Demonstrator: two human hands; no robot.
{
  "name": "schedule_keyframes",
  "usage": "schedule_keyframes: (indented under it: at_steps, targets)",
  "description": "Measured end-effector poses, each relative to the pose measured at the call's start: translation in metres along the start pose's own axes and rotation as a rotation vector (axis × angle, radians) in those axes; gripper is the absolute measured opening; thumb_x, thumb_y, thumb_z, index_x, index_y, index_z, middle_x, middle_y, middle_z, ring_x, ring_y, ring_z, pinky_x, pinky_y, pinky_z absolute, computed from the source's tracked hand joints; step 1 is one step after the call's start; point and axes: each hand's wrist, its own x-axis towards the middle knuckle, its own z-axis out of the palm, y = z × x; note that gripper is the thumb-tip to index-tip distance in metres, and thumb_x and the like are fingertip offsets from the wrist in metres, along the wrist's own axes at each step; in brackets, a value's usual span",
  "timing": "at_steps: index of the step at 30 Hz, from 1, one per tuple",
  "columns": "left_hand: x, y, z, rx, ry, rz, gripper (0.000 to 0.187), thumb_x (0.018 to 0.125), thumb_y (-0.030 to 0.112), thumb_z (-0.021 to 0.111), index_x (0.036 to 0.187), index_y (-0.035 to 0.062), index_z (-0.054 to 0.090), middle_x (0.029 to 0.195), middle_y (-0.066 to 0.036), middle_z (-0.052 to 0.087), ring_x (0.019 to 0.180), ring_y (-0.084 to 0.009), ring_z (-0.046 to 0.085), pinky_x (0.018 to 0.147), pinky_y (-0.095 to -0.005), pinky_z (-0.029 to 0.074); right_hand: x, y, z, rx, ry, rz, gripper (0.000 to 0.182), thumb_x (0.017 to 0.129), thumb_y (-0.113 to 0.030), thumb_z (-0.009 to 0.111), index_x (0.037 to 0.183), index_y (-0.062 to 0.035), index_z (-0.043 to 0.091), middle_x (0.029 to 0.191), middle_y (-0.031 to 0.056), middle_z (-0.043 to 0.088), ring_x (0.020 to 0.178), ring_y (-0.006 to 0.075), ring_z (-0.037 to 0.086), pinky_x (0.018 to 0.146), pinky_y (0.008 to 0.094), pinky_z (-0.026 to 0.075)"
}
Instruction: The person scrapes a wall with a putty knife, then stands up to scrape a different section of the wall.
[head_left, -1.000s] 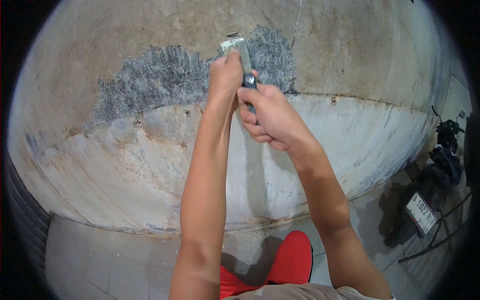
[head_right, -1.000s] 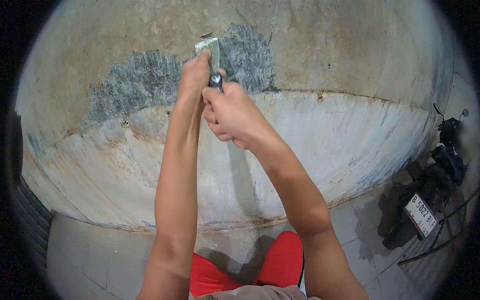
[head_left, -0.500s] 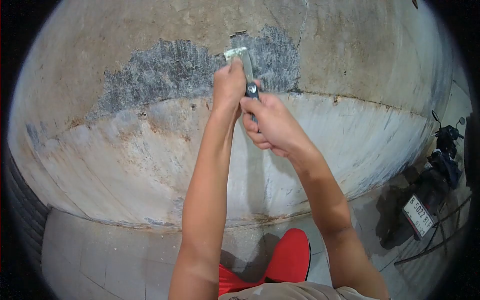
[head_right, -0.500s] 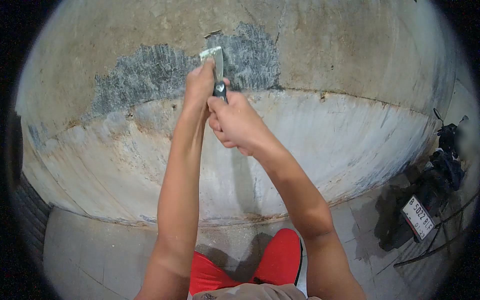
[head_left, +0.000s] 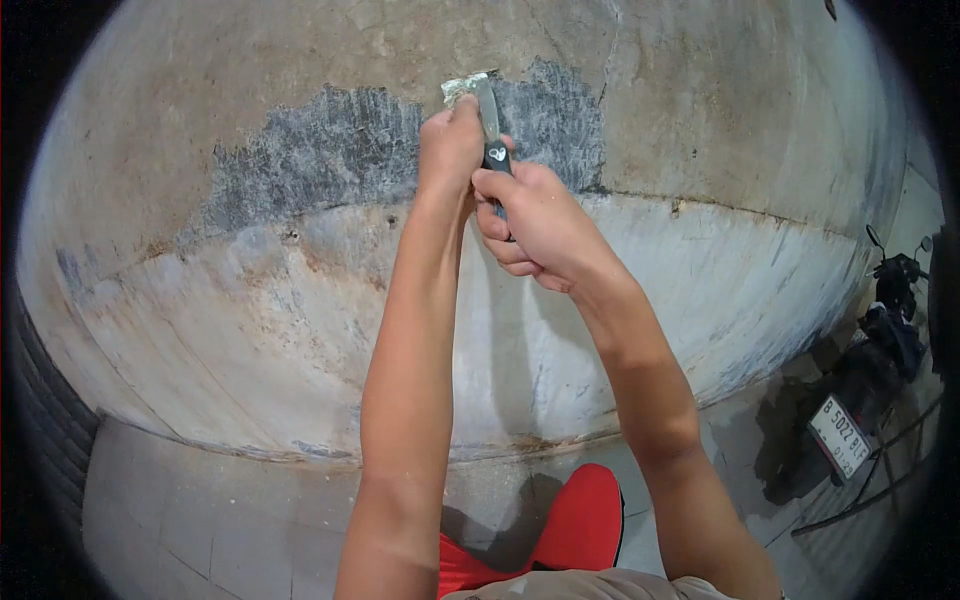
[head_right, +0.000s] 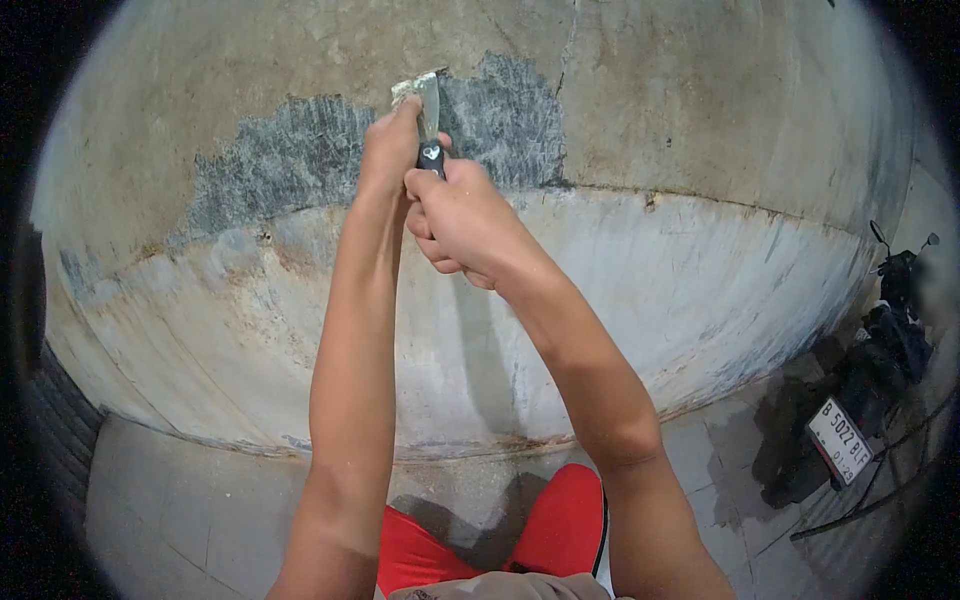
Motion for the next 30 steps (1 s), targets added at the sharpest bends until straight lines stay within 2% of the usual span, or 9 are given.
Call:
schedule_keyframes:
  at_steps: [6,8,11,16,19,21,26,30]
  targets:
    - [-0.021,-0.030,-0.009,0.039,0.020,-0.030,0.038,0.097,0.028,0.040,0.080,-0.0016,0.058,0.064,-0.010,0.060,0.051,-0.0176,0.060,0.045,-0.0317,0.047,-0.016,0.023,0.005,0.000,0.011,0.088,0.019,0.096,-0.022,0.044,0.082,-0.0084,0.043,0.055,-0.0023,0.040,0.035,0.0051,0.027,0.032,0.0241,0.016]
    - [-0.012,-0.021,-0.007,-0.012,0.022,0.066,0.040,0.098,0.028,0.041,0.078,-0.0021,0.057,0.063,-0.009,0.059,0.052,-0.0172,0.061,0.044,-0.0313,0.047,-0.007,0.017,0.004,0.010,-0.010,0.034,0.020,0.096,-0.022,0.044,0.082,-0.0083,0.042,0.055,-0.0023,0.040,0.035,0.0051,0.027,0.032,0.0245,0.016]
    - [-0.006,-0.002,-0.008,0.027,0.010,0.011,0.040,0.098,0.028,0.041,0.078,-0.0022,0.056,0.063,-0.008,0.057,0.051,-0.0169,0.061,0.042,-0.0313,0.047,-0.001,0.000,0.006,-0.053,-0.007,0.024,0.021,0.096,-0.022,0.044,0.080,-0.0083,0.042,0.055,-0.0025,0.039,0.035,0.0052,0.027,0.032,0.0245,0.016]
    - [-0.020,-0.029,-0.013,0.023,0.020,-0.014,0.037,0.097,0.028,0.040,0.080,-0.0012,0.055,0.062,-0.009,0.058,0.048,-0.0169,0.058,0.042,-0.0317,0.049,-0.011,0.019,0.009,-0.007,0.007,0.052,0.020,0.095,-0.022,0.044,0.081,-0.0080,0.042,0.055,-0.0027,0.039,0.035,0.0049,0.027,0.032,0.0241,0.016]
    - [-0.001,-0.009,-0.009,0.005,0.024,0.081,0.037,0.097,0.029,0.040,0.080,-0.0005,0.056,0.061,-0.010,0.059,0.048,-0.0173,0.058,0.041,-0.0317,0.047,-0.001,-0.002,0.010,-0.055,0.008,0.031,0.020,0.095,-0.022,0.044,0.081,-0.0080,0.042,0.055,-0.0028,0.039,0.036,0.0048,0.027,0.032,0.0240,0.016]
    - [-0.001,-0.005,-0.012,0.011,0.016,0.060,0.038,0.097,0.029,0.040,0.080,-0.0004,0.056,0.060,-0.010,0.059,0.049,-0.0174,0.058,0.041,-0.0313,0.046,0.002,-0.007,0.013,-0.046,0.000,0.012,0.020,0.095,-0.021,0.044,0.080,-0.0085,0.042,0.055,-0.0027,0.040,0.036,0.0049,0.028,0.032,0.0241,0.017]
    - [-0.018,-0.032,-0.019,-0.002,0.021,0.021,0.038,0.097,0.030,0.040,0.080,0.0002,0.056,0.064,-0.012,0.061,0.049,-0.0177,0.059,0.041,-0.0303,0.045,-0.010,0.025,0.014,0.003,-0.010,0.069,0.022,0.095,-0.021,0.044,0.078,-0.0089,0.041,0.055,-0.0019,0.040,0.035,0.0055,0.028,0.032,0.0246,0.017]
    - [-0.004,-0.004,-0.019,0.018,0.030,0.039,0.036,0.097,0.028,0.041,0.080,0.0001,0.055,0.064,-0.010,0.059,0.049,-0.0178,0.059,0.041,-0.0320,0.046,0.001,0.005,0.016,-0.050,-0.016,0.028,0.022,0.095,-0.022,0.044,0.077,-0.0093,0.041,0.054,-0.0021,0.039,0.035,0.0058,0.028,0.032,0.0247,0.017]
